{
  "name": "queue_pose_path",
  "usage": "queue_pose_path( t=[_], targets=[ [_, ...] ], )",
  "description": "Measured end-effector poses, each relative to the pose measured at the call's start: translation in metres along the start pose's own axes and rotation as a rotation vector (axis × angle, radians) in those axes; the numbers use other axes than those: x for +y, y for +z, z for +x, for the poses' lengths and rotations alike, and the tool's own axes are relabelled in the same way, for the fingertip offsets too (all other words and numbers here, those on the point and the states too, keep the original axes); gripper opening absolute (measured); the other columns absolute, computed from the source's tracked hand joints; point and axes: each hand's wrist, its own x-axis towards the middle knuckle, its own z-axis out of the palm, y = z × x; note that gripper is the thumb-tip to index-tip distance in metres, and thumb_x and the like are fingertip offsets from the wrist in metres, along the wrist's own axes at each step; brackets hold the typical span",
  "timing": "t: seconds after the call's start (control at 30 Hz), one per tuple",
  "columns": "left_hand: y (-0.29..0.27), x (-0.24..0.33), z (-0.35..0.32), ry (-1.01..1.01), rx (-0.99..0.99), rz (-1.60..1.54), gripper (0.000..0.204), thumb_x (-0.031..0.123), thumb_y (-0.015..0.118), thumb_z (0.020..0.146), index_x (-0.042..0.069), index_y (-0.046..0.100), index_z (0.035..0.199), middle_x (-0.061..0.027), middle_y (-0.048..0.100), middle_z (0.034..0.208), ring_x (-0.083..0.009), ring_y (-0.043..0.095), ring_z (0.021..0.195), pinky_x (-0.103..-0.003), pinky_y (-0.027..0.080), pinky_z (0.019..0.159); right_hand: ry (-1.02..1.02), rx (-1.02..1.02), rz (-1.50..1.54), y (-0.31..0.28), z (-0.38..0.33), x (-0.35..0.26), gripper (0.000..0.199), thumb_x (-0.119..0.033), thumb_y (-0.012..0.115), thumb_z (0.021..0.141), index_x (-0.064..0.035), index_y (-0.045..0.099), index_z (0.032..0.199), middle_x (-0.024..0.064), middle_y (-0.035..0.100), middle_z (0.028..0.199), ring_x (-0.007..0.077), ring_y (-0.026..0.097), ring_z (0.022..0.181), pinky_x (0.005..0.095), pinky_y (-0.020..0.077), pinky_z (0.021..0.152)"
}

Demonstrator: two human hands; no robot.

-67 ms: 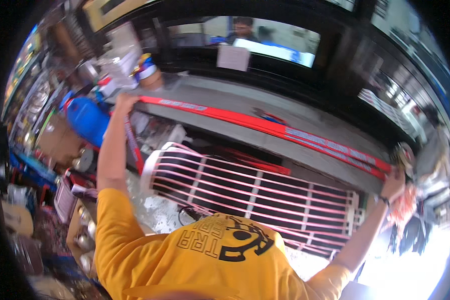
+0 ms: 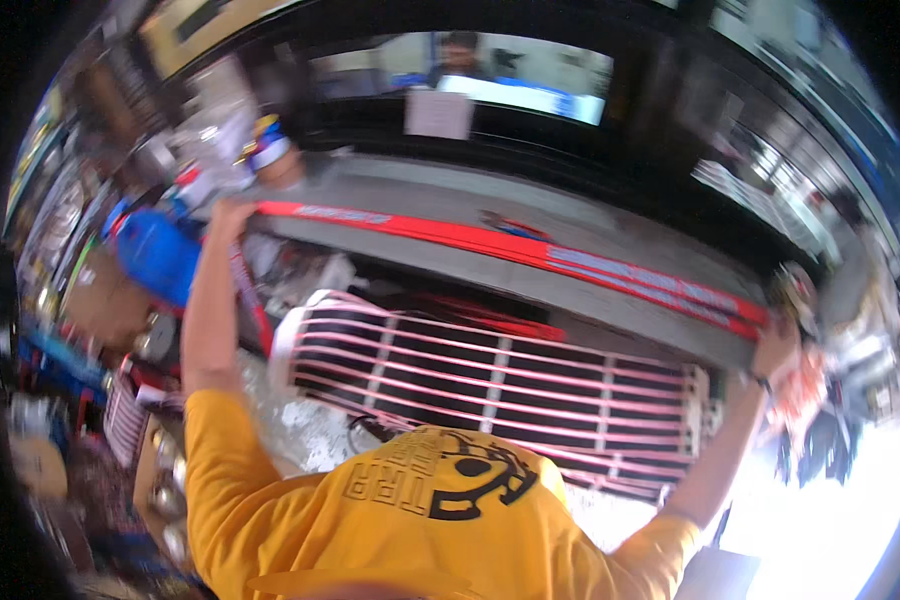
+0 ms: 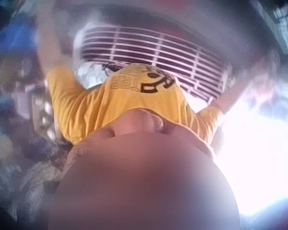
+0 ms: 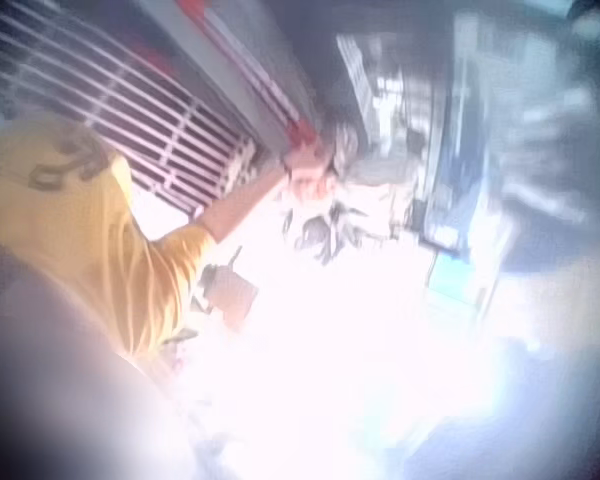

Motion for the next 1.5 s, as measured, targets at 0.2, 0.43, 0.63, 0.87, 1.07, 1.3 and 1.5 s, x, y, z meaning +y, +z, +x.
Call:
queue_pose_path(
  t=[0.2,0.43,0.63,0.87,1.07,1.3,1.5],
  targets=[
    [0.009,-0.019,0.018,-1.123,-0.426,-0.494,0.027,0.032,0.073,0.084,0.010,0.068,0.071,-0.0009,0.051,0.058,-0.0133,0.047,0.041,-0.033,0.033,0.036,-0.224,0.237,-0.553,0.007,-0.020,-0.013,0.026,-0.021,0.067,0.085,-0.0035,0.072,0.104,0.0125,0.073,0.089,0.0214,0.070,0.081,0.0329,0.0537,0.074],
    [0.009,-0.010,0.023,-1.225,-0.260,-0.718,0.023,0.025,0.077,0.080,0.008,0.071,0.094,0.0029,0.048,0.066,-0.0064,0.038,0.041,-0.025,0.028,0.034,-0.115,0.257,-0.532,0.020,-0.030,-0.047,0.023,-0.019,0.066,0.085,-0.0041,0.073,0.102,0.0141,0.073,0.087,0.0235,0.071,0.081,0.0334,0.0527,0.074],
    [0.017,-0.023,0.020,-1.229,-0.274,-0.761,0.022,0.026,0.075,0.082,0.009,0.071,0.096,0.0034,0.047,0.066,-0.0062,0.036,0.041,-0.025,0.028,0.034,-0.208,0.252,-0.597,0.002,-0.035,-0.053,0.024,-0.019,0.067,0.083,-0.0044,0.073,0.101,0.0132,0.072,0.084,0.0217,0.070,0.079,0.0330,0.0526,0.074],
    [0.020,-0.024,0.017,-1.283,-0.281,-0.762,0.022,0.026,0.074,0.084,0.010,0.071,0.098,0.0044,0.044,0.065,-0.0053,0.035,0.040,-0.024,0.027,0.034,-0.256,0.177,-0.844,0.008,-0.039,-0.047,0.021,-0.017,0.067,0.079,-0.0048,0.074,0.095,0.0177,0.071,0.088,0.0315,0.068,0.087,0.0394,0.0521,0.081],
    [0.012,-0.013,0.018,-1.255,-0.264,-0.765,0.029,0.027,0.076,0.083,0.008,0.069,0.103,0.0043,0.045,0.064,-0.0046,0.035,0.040,-0.023,0.026,0.035,-0.281,0.156,-0.953,0.007,-0.036,-0.038,0.020,-0.014,0.072,0.076,-0.0049,0.074,0.094,0.0146,0.071,0.086,0.0278,0.067,0.087,0.0364,0.0521,0.078],
    [0.002,0.006,0.020,-1.240,-0.205,-0.802,0.033,0.025,0.076,0.083,0.005,0.068,0.109,0.0041,0.047,0.065,-0.0042,0.036,0.040,-0.023,0.026,0.036,-0.423,0.118,-0.773,0.040,-0.061,-0.071,0.023,-0.015,0.073,0.077,-0.0059,0.071,0.098,0.0156,0.067,0.101,0.0349,0.061,0.102,0.0418,0.0484,0.089],
    [0.002,0.008,0.022,-1.268,-0.200,-0.837,0.031,0.023,0.076,0.084,0.006,0.069,0.109,0.0047,0.047,0.064,-0.0036,0.036,0.041,-0.023,0.026,0.035,-0.718,-0.746,-0.516,0.097,-0.095,-0.125,0.034,-0.016,0.077,0.074,-0.0071,0.071,0.106,0.0135,0.067,0.112,0.0325,0.060,0.107,0.0397,0.0458,0.096]
  ],
)
